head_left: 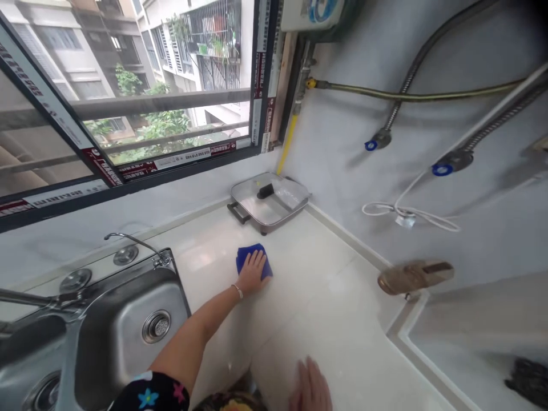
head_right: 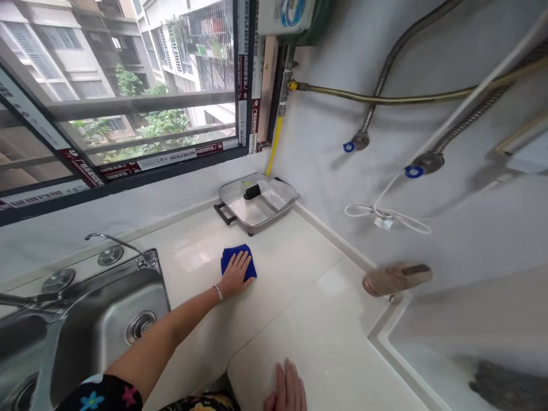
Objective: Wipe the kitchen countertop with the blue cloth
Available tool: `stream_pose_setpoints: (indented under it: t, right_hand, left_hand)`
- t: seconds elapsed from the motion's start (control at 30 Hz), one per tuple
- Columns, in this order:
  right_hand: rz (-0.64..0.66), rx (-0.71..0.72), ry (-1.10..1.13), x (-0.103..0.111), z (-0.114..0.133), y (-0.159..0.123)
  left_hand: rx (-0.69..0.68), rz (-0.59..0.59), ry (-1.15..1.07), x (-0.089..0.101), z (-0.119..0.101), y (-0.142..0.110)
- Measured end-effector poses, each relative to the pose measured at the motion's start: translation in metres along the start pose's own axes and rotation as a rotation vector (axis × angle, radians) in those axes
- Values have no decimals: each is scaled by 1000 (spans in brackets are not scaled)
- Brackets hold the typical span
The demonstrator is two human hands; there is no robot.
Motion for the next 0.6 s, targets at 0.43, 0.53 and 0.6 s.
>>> stream_pose_setpoints:
  t: [0.43,0.53,0.6]
  right_hand:
    - [79,-120,75,13,3,5]
    - [66,-116,98,16,1,4]
    - [51,-120,119,17,0,4]
  left_hand:
    - [-89,76,-76,13,-115,-145]
    - [-93,122,-93,22,-120,-173]
    - [-85,157,-99,29,-118,-187]
Point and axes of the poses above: each hand's wrist, its own y-axis towards the middle knuckle, its own x-axis out of the back of the hand, z = x × y, the point moved 9 cm from there along y, towards the middle knuckle, and after that the axes turned 3 degrees about -z, right-handed, at the moved point
